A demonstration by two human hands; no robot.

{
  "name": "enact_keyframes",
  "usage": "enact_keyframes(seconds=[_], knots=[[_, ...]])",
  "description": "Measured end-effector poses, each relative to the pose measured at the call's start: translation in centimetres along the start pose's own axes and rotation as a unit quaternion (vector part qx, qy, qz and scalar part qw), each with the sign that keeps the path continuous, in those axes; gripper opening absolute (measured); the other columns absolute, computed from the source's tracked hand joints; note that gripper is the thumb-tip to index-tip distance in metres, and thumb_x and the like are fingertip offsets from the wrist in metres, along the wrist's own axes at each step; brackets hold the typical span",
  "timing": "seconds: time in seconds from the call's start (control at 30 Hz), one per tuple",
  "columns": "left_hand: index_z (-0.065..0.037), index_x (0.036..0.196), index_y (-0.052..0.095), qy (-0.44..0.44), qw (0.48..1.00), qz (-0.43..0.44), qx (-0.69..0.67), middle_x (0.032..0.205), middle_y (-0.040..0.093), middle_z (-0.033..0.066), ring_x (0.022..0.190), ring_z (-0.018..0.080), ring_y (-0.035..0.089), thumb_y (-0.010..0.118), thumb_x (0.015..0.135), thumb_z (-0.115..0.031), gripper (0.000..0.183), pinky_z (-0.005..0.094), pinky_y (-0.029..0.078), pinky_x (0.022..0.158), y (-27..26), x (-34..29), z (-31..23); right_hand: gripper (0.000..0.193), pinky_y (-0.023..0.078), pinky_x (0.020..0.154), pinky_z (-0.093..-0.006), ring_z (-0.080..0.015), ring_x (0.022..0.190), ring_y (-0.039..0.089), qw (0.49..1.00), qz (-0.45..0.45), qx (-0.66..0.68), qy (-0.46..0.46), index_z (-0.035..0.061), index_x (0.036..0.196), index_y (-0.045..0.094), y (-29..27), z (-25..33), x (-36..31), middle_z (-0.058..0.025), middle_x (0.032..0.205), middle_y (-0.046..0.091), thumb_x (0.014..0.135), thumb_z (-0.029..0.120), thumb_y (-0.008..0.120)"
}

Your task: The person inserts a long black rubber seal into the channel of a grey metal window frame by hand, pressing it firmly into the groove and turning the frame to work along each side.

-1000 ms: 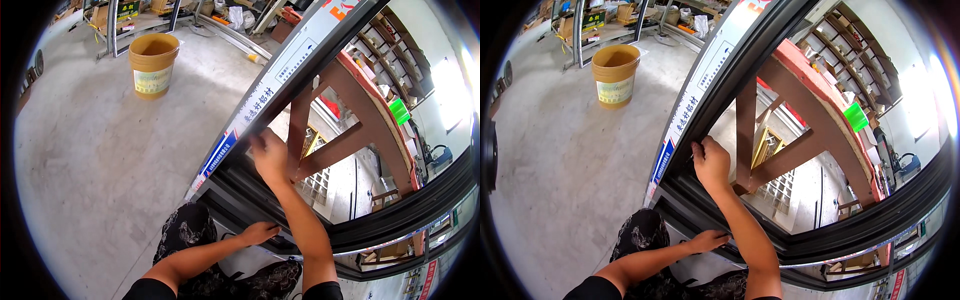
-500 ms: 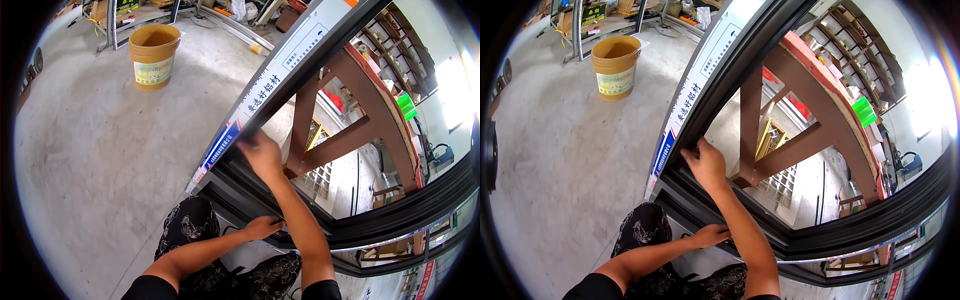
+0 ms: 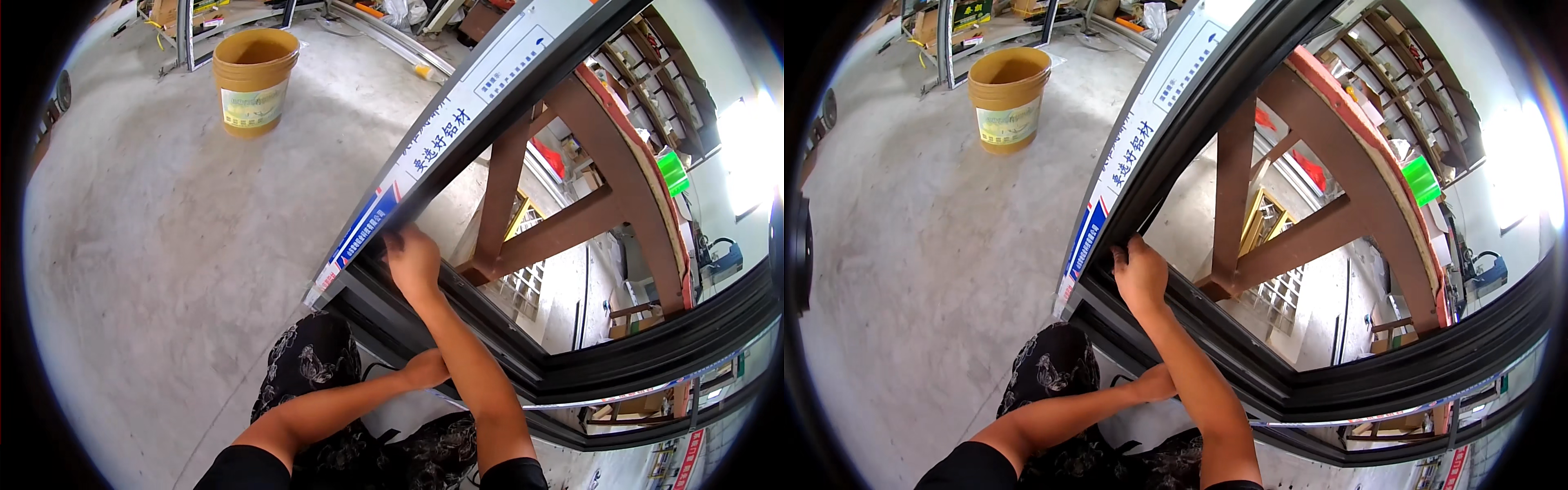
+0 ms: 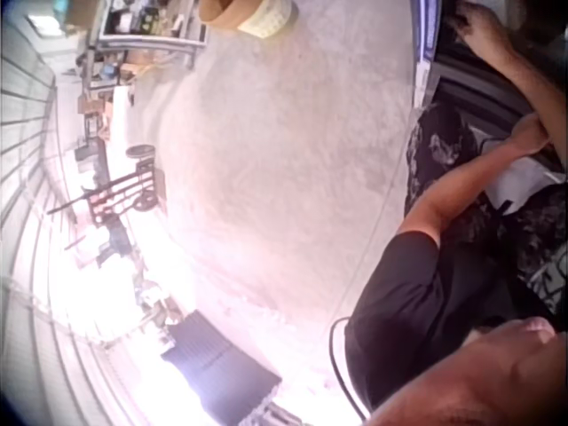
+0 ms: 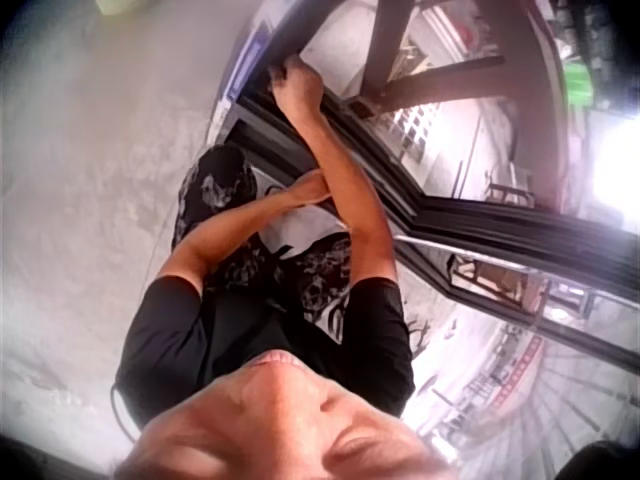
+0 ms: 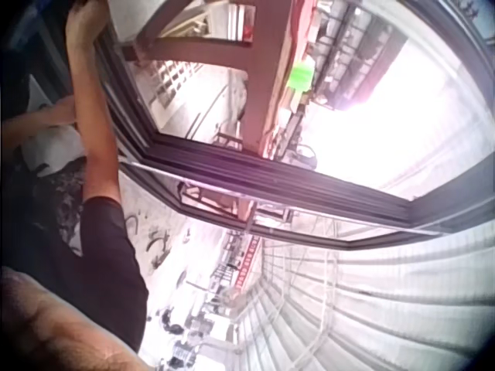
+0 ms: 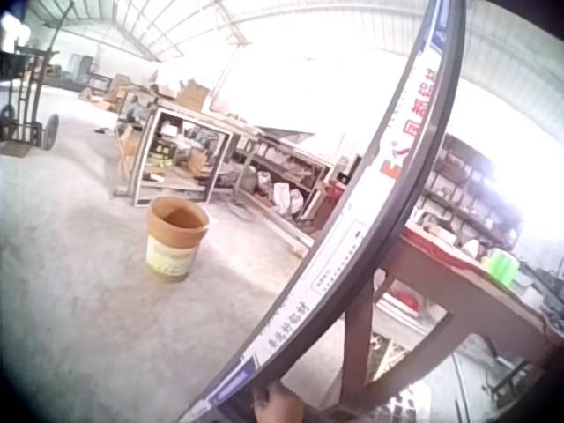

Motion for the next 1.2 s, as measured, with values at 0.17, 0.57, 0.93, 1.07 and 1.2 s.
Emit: enact_keyframes(seconds=[0.17,0.57,0.93,1.07,1.2], knots=[[-0.003,0.122,0.056,0.013,0.998,0.013,0.066,0.116,0.063,0.0189,0.103,0.0387,0.059,0.053,0.095,-0.032,0.040,0.0441,0.048,0.085,-0.2,0.3,0.4,0.017,0.050,0.062,-0.0445,-0.0370,0.072,0.065,0.996,-0.020,-0.018,-0.086,0.0027,0.088,0.060,0.9,-1.4,-0.8,-0.0163,0.077,0.067,0.086,0.018,0.068],[-0.002,0.123,0.054,-0.040,0.997,0.039,0.048,0.120,0.061,0.0197,0.108,0.0394,0.057,0.053,0.096,-0.033,0.042,0.0450,0.046,0.089,-1.1,-0.4,-1.6,0.014,0.051,0.065,-0.0412,-0.0352,0.074,0.065,0.993,-0.037,-0.064,-0.087,0.0048,0.087,0.064,1.6,-1.3,-0.8,-0.0156,0.079,0.067,0.079,0.012,0.072],[0.000,0.123,0.056,-0.007,0.999,0.028,0.046,0.120,0.061,0.0174,0.108,0.0299,0.058,0.061,0.093,-0.026,0.040,0.0408,0.046,0.089,-0.6,0.0,-0.5,0.041,0.053,0.066,-0.0435,-0.0364,0.077,0.065,0.981,-0.031,-0.152,-0.115,0.0023,0.107,0.058,2.2,-2.0,-1.2,-0.0143,0.091,0.067,0.075,0.020,0.077],[0.000,0.124,0.056,-0.059,0.996,0.059,-0.027,0.118,0.062,0.0156,0.106,0.0262,0.059,0.062,0.093,-0.022,0.039,0.0385,0.047,0.088,-1.3,0.0,-2.0,0.041,0.053,0.065,-0.0424,-0.0351,0.077,0.065,0.976,-0.028,-0.186,-0.106,0.0022,0.106,0.058,2.7,-2.3,-1.1,-0.0140,0.088,0.067,0.075,0.021,0.078],[-0.002,0.114,0.061,-0.063,0.997,0.028,-0.019,0.108,0.065,0.0193,0.098,0.0359,0.061,0.054,0.096,-0.030,0.034,0.0436,0.046,0.082,-0.5,0.4,0.1,0.033,0.051,0.063,-0.0429,-0.0360,0.074,0.065,0.994,-0.008,0.018,-0.106,0.0016,0.101,0.058,1.5,-1.9,-0.2,-0.0148,0.080,0.066,0.078,0.019,0.075]])
Point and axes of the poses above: each hand's wrist, its own x-axis towards the middle knuckle, its own y-axis out of the palm, z = x × y, the point moved 1 cm from there along x, towards the middle knuckle
